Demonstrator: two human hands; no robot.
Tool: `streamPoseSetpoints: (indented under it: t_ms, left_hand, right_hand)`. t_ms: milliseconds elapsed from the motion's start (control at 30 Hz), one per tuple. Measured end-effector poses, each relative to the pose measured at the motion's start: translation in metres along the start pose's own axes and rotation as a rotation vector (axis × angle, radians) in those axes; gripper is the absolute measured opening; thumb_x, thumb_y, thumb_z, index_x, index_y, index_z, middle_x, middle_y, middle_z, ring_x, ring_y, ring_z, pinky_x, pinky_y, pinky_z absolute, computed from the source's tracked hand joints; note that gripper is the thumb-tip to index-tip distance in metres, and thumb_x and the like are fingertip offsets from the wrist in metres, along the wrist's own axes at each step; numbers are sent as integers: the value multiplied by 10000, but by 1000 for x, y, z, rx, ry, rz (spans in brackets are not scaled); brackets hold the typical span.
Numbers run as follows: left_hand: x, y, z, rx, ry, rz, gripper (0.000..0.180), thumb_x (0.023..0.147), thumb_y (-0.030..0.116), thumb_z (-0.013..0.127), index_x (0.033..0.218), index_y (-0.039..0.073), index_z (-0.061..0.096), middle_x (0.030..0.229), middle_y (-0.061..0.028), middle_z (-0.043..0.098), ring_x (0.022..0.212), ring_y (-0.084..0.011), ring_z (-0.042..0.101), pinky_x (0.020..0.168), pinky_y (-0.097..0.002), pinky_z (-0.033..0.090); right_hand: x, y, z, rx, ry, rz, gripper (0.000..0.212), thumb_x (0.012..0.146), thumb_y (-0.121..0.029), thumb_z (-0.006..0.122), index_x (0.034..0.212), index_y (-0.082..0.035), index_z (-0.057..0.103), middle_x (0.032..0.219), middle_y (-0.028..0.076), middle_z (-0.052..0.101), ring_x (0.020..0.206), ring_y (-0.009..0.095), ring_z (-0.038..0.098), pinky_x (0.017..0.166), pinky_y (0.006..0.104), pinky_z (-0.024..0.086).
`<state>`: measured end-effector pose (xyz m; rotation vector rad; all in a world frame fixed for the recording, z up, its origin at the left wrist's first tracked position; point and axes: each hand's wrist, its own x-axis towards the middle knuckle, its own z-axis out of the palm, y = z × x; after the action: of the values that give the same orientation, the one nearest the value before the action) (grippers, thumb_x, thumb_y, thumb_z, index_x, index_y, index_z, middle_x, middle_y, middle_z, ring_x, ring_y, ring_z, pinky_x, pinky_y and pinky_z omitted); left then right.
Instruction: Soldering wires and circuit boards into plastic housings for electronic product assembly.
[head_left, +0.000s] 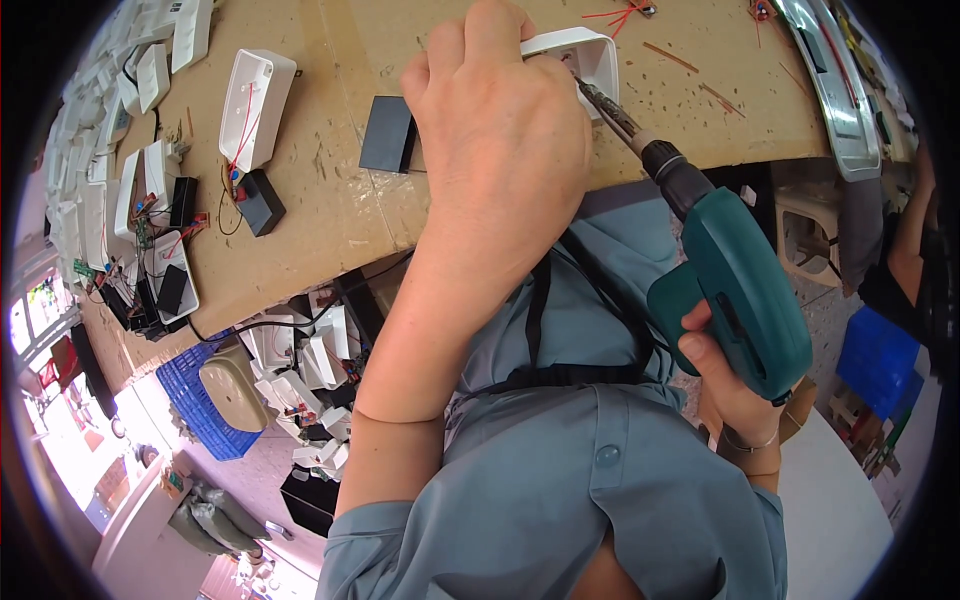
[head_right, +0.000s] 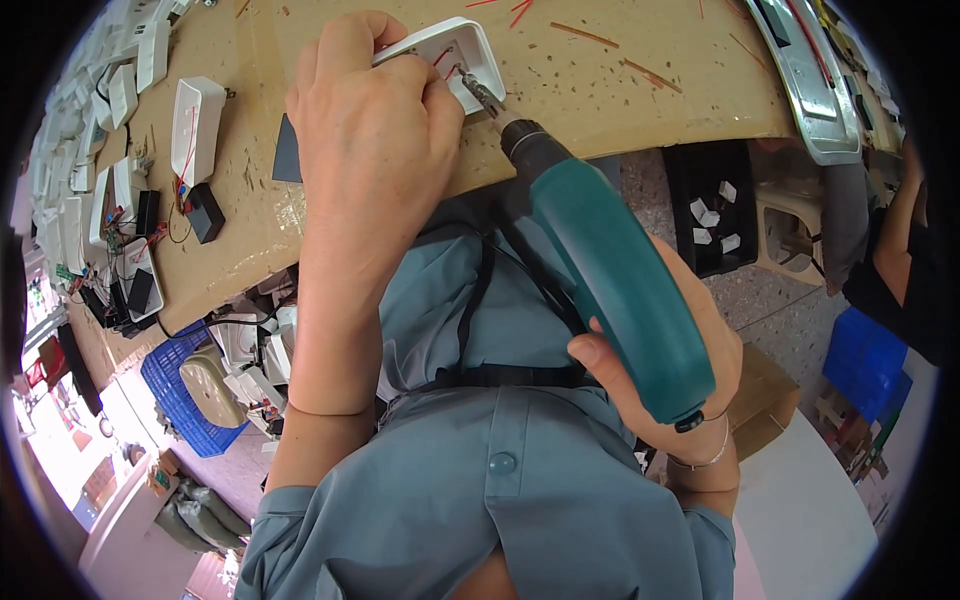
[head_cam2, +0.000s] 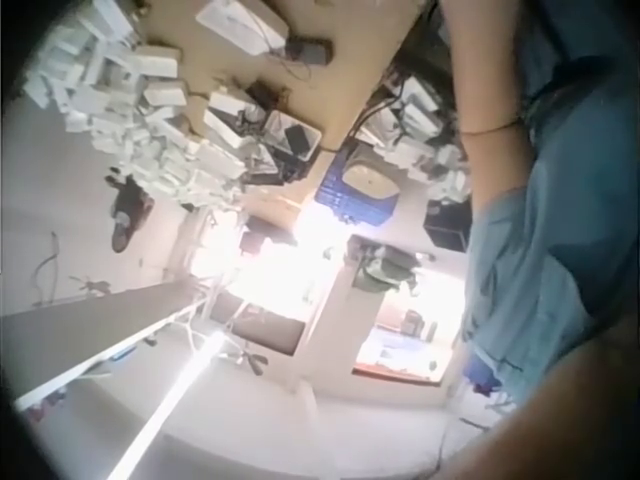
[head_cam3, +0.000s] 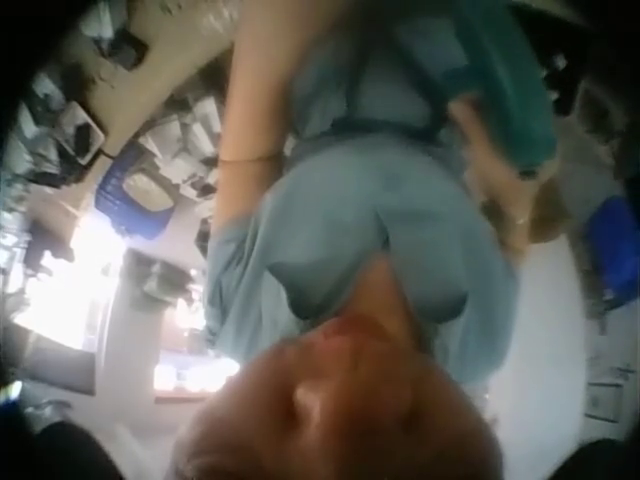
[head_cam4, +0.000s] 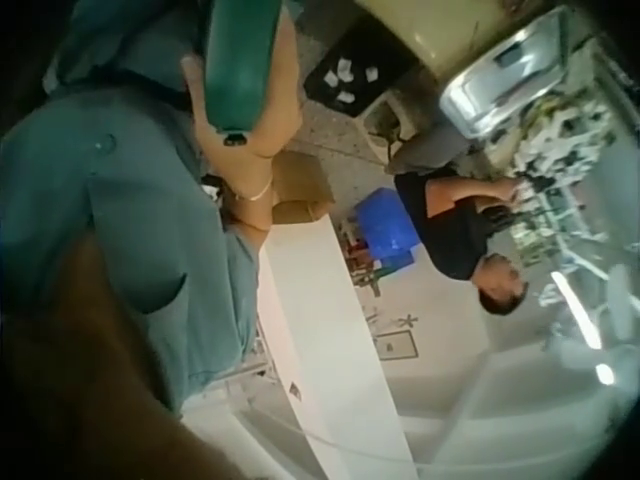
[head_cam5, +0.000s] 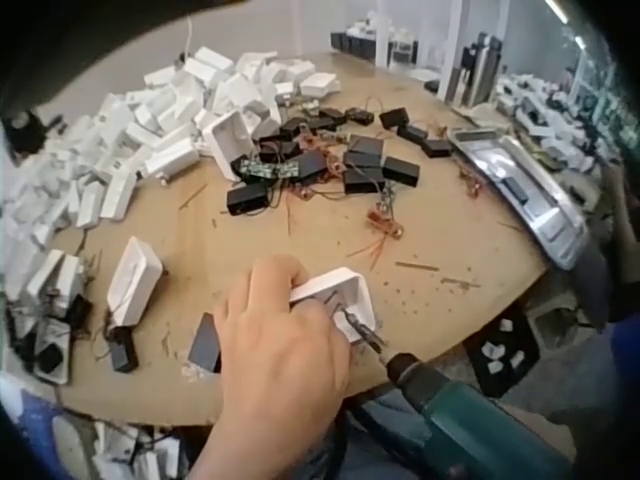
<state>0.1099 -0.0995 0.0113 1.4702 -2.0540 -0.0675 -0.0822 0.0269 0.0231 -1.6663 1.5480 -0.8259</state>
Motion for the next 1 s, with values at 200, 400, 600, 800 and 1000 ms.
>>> streamPoseSetpoints:
  t_ms: [200, 400, 600, 800, 1000]
  left_hand:
    - [1, -2, 0, -19, -7, -21, 88, 665, 60, 560, 651, -27, 567, 931, -145, 500, 866, -323, 466, 745, -426, 350]
    - [4, -3, -2, -61, -23, -53, 99, 671, 53, 561, 687, -39, 593, 913, -147, 505, 872, -323, 471, 743, -415, 363]
    - [4, -3, -3, -75, -12, -45, 97, 667, 43, 563, 702, -41, 596, 905, -144, 504, 862, -320, 471, 749, -414, 361]
    - [2, -3, -2, -70, -9, -39, 100, 666, 48, 569, 712, -37, 597, 906, -143, 506, 859, -320, 474, 756, -406, 361]
    - [-5, -5, 7, -1, 61, 32, 125, 687, 81, 569, 703, -27, 632, 934, -137, 545, 833, -295, 508, 736, -377, 396]
  right_hand:
    - [-3, -7, -2, 232, 65, 47, 417, 671, -42, 726, 1038, 37, 544, 855, 67, 610, 712, 134, 585, 638, 238, 470]
    - [-8, -10, -11, 283, 48, 100, 619, 689, -141, 686, 1205, 72, 418, 1120, 228, 539, 721, 154, 564, 663, 281, 469]
    - [-9, -4, -9, 313, 124, 64, 642, 698, -153, 682, 1218, 89, 392, 1117, 239, 535, 706, 155, 568, 658, 282, 471]
    - [-10, -3, -10, 333, 123, 90, 645, 710, -166, 675, 1225, 90, 382, 1120, 239, 532, 701, 153, 566, 663, 279, 466]
    - [-10, -3, -8, 338, 133, 89, 642, 716, -162, 670, 1225, 95, 376, 1120, 243, 529, 701, 150, 564, 644, 266, 466]
